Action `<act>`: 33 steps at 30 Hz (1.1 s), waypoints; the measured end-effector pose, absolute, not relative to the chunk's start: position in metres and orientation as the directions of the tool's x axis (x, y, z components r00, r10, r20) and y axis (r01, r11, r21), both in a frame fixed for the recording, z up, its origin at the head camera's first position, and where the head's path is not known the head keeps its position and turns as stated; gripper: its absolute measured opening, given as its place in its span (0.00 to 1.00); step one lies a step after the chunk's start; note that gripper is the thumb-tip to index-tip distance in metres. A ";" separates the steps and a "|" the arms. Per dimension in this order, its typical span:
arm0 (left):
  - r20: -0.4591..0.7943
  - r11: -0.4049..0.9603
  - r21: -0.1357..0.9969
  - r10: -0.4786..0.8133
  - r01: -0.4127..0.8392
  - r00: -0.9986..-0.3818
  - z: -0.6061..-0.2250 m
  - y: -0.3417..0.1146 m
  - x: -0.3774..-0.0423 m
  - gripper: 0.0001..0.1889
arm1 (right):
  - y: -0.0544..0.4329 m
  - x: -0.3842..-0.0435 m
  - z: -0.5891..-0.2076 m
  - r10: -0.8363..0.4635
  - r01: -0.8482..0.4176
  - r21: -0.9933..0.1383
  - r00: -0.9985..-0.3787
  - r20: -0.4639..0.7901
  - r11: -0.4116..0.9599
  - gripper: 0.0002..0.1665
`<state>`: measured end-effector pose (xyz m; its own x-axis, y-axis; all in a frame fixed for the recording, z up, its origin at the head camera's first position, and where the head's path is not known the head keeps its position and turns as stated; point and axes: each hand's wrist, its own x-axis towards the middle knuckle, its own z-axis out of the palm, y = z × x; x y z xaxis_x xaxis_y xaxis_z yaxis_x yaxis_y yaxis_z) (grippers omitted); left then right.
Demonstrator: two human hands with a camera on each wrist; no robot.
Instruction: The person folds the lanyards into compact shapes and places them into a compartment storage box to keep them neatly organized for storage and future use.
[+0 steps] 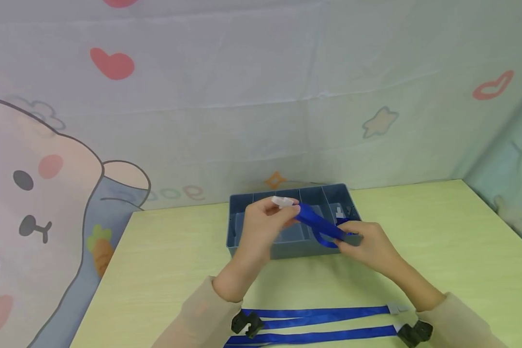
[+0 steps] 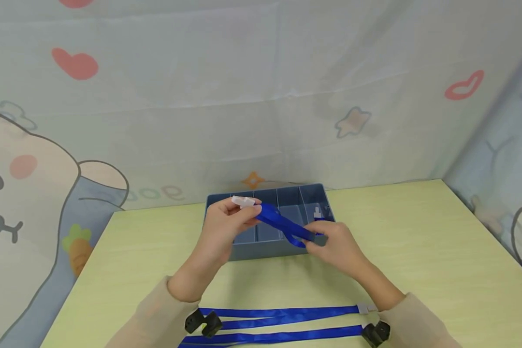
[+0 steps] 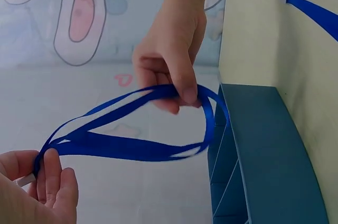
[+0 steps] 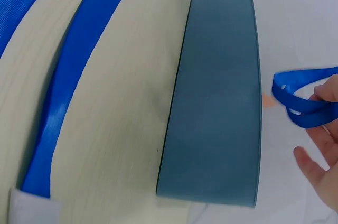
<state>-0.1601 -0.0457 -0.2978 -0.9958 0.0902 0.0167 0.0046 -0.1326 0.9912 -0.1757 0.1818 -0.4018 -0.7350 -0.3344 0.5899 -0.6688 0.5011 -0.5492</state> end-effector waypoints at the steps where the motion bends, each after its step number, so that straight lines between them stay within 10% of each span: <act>1: 0.015 -0.136 0.991 0.087 0.003 -0.996 -0.297 -0.048 -0.160 0.10 | 0.184 -0.175 -0.402 -0.325 -0.669 -0.543 -0.732 0.599 0.507 0.12; 33: -0.036 -0.128 0.991 0.048 -0.042 -0.998 -0.317 -0.087 -0.162 0.09 | 0.226 -0.170 -0.375 -0.131 -0.792 -0.587 -0.609 0.783 0.169 0.20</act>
<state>-0.1618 -0.0874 -0.3166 -0.9982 0.0479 -0.0359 -0.0418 -0.1285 0.9908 -0.1698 0.2259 -0.3746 -0.6087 -0.1310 0.7826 -0.7915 0.1686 -0.5874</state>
